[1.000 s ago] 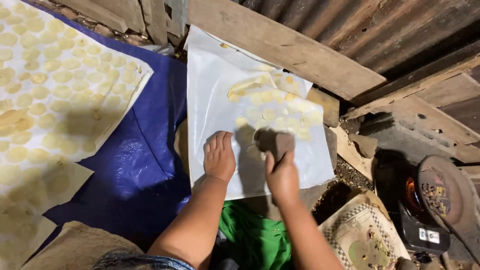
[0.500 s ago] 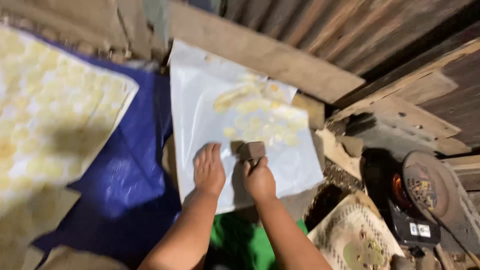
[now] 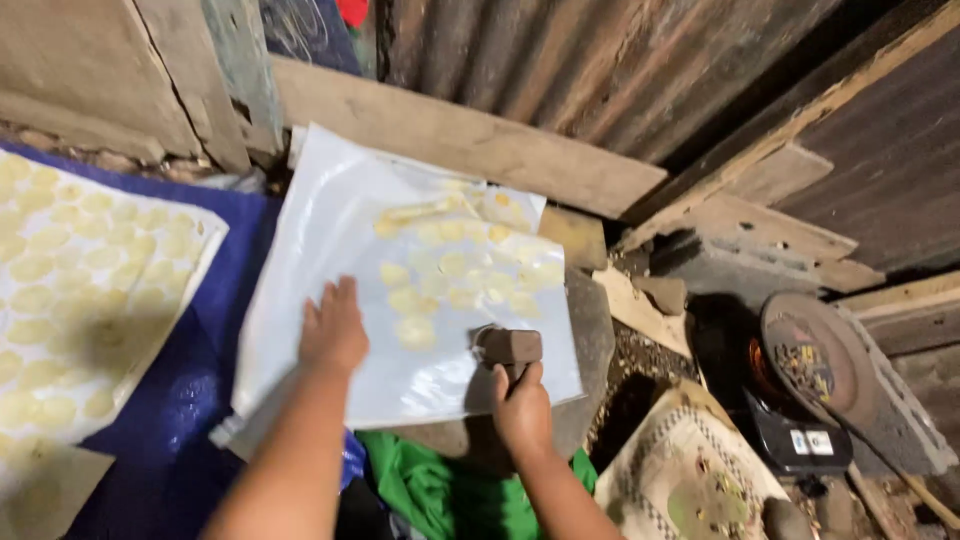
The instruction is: Manually crushing nuts with a stone and roasting them on a stove.
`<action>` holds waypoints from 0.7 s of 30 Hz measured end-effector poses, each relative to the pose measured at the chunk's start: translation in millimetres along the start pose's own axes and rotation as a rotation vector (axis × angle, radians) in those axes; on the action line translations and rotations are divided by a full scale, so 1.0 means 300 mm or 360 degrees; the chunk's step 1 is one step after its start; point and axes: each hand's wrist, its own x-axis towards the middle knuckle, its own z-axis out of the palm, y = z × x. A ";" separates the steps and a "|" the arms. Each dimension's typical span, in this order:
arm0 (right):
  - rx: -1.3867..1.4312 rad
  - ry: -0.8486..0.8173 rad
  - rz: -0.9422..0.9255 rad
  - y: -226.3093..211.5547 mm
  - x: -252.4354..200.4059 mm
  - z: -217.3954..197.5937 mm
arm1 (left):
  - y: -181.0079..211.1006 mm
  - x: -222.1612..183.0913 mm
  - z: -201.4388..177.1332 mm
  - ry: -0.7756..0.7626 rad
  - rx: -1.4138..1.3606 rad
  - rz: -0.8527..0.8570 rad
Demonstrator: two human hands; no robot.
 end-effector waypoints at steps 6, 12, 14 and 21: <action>-0.0140 -0.0007 0.0052 0.065 0.068 0.003 | 0.021 0.023 -0.172 -0.0517 -0.0325 -0.0414; -0.0525 -0.1032 0.0048 0.084 0.189 -0.276 | 0.172 -0.137 -0.078 0.0279 -0.0074 -0.0332; -0.0688 -0.0909 -0.0075 0.272 0.328 -0.414 | 0.232 -0.177 -0.093 0.0318 -0.0091 -0.0225; -0.1162 -0.0057 -0.0259 0.600 0.196 -1.276 | 0.571 -0.342 -0.213 0.0553 -0.0541 0.0286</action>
